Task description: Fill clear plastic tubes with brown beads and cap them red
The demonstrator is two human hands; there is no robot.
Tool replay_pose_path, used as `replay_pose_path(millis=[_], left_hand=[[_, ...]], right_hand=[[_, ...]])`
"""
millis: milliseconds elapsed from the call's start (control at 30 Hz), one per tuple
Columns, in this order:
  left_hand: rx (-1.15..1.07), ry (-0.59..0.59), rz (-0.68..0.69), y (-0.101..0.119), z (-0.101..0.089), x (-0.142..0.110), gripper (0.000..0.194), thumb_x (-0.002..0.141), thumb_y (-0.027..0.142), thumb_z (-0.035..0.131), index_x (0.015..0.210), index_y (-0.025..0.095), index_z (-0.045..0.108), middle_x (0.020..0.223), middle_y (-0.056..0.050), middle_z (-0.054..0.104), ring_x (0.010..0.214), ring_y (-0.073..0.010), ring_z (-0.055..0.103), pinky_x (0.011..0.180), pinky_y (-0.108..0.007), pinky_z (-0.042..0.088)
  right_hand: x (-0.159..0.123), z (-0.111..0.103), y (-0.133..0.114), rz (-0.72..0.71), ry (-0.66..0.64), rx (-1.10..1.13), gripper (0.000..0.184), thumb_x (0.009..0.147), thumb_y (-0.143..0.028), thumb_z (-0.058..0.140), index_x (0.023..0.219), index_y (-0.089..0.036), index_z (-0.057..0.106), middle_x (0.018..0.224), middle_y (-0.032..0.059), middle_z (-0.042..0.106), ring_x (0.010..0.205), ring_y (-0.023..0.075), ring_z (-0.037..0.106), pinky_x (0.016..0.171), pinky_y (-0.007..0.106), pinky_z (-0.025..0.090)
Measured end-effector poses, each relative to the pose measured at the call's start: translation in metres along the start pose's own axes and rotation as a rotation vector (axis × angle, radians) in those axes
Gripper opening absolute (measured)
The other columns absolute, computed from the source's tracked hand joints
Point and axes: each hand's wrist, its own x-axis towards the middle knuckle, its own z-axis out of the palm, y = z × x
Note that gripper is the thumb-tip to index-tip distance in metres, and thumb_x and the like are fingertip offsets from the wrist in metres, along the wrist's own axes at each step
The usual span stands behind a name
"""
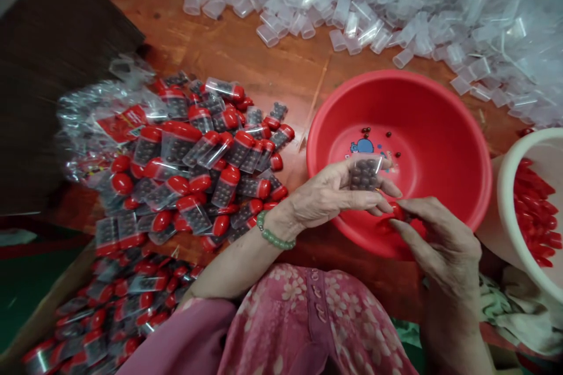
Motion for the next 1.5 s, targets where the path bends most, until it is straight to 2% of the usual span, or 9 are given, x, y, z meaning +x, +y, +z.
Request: replay_pose_path(millis=[67, 167, 467, 600, 767, 900, 1100, 1333, 1500], left_hand=[[-0.011, -0.017, 0.009, 0.001, -0.002, -0.001, 0.043, 0.08, 0.009, 0.077, 0.12, 0.017, 0.064, 0.108, -0.01, 0.075, 0.094, -0.0181, 0.076, 0.084, -0.028, 0.059], [-0.013, -0.025, 0.033, 0.001, -0.003, 0.0, 0.048, 0.076, 0.001, 0.074, 0.12, 0.017, 0.063, 0.111, -0.011, 0.076, 0.097, -0.0187, 0.077, 0.083, -0.026, 0.059], [-0.033, -0.047, 0.026, 0.002, -0.007, 0.0, 0.055, 0.073, 0.002, 0.071, 0.126, 0.016, 0.064, 0.12, -0.014, 0.075, 0.104, -0.0229, 0.077, 0.085, -0.029, 0.059], [-0.062, -0.081, 0.02, 0.001, -0.009, 0.002, 0.052, 0.076, 0.004, 0.073, 0.126, 0.016, 0.066, 0.119, -0.015, 0.075, 0.103, -0.0228, 0.077, 0.083, -0.028, 0.06], [-0.11, -0.099, -0.017, 0.002, -0.011, 0.005, 0.047, 0.078, 0.006, 0.073, 0.124, 0.016, 0.069, 0.118, -0.015, 0.076, 0.102, -0.0228, 0.077, 0.081, -0.027, 0.061], [-0.169, -0.142, -0.053, 0.003, -0.014, 0.007, 0.037, 0.085, 0.02, 0.074, 0.122, 0.014, 0.071, 0.117, -0.015, 0.077, 0.1, -0.0228, 0.077, 0.08, -0.027, 0.062], [-0.184, -0.159, -0.046, 0.004, -0.017, 0.008, 0.039, 0.093, 0.03, 0.067, 0.127, 0.012, 0.07, 0.12, -0.019, 0.076, 0.102, -0.0262, 0.078, 0.082, -0.03, 0.062], [-0.186, -0.137, -0.065, 0.006, -0.016, 0.007, 0.038, 0.093, 0.031, 0.065, 0.124, 0.011, 0.07, 0.117, -0.019, 0.077, 0.099, -0.0275, 0.079, 0.082, -0.032, 0.061], [-0.186, -0.112, -0.082, 0.008, -0.015, 0.008, 0.038, 0.093, 0.029, 0.061, 0.125, 0.009, 0.067, 0.115, -0.02, 0.078, 0.097, -0.0281, 0.079, 0.082, -0.033, 0.06]], right_hand=[[-0.003, -0.005, 0.003, -0.058, -0.12, -0.144, 0.036, 0.089, -0.007, 0.071, 0.119, -0.027, 0.07, 0.098, 0.0032, 0.072, 0.082, 0.0159, 0.069, 0.075, 0.03, 0.058], [-0.006, -0.012, 0.004, -0.076, -0.206, -0.247, 0.029, 0.093, -0.011, 0.067, 0.119, -0.025, 0.067, 0.1, 0.0049, 0.071, 0.085, 0.0161, 0.071, 0.077, 0.028, 0.059], [0.004, -0.021, 0.003, -0.018, -0.494, -0.253, 0.016, 0.102, -0.029, 0.061, 0.117, -0.022, 0.063, 0.101, 0.0036, 0.077, 0.085, 0.0145, 0.076, 0.077, 0.023, 0.059], [0.01, -0.023, -0.001, 0.013, -0.61, -0.268, 0.027, 0.105, -0.044, 0.054, 0.113, -0.02, 0.064, 0.103, 0.0074, 0.077, 0.089, 0.0175, 0.077, 0.079, 0.026, 0.059], [0.007, -0.021, 0.003, 0.053, -0.633, -0.219, 0.023, 0.104, -0.042, 0.057, 0.11, -0.021, 0.063, 0.104, 0.0062, 0.076, 0.09, 0.0163, 0.076, 0.081, 0.026, 0.058], [0.004, -0.021, 0.006, 0.027, -0.615, -0.137, 0.01, 0.105, -0.03, 0.056, 0.107, -0.022, 0.062, 0.101, 0.0029, 0.075, 0.092, 0.0125, 0.074, 0.083, 0.022, 0.056], [0.003, -0.019, 0.003, 0.021, -0.541, -0.156, 0.008, 0.105, -0.026, 0.056, 0.11, -0.022, 0.062, 0.097, -0.0012, 0.076, 0.084, 0.0086, 0.074, 0.078, 0.017, 0.055], [0.002, -0.017, 0.005, -0.012, -0.523, -0.154, 0.011, 0.104, -0.02, 0.055, 0.113, -0.022, 0.061, 0.101, 0.0, 0.075, 0.089, 0.0094, 0.074, 0.083, 0.018, 0.055], [0.005, -0.018, 0.004, 0.001, -0.559, -0.162, 0.008, 0.106, -0.025, 0.054, 0.11, -0.022, 0.06, 0.096, -0.0013, 0.074, 0.082, 0.0088, 0.073, 0.078, 0.018, 0.055]])
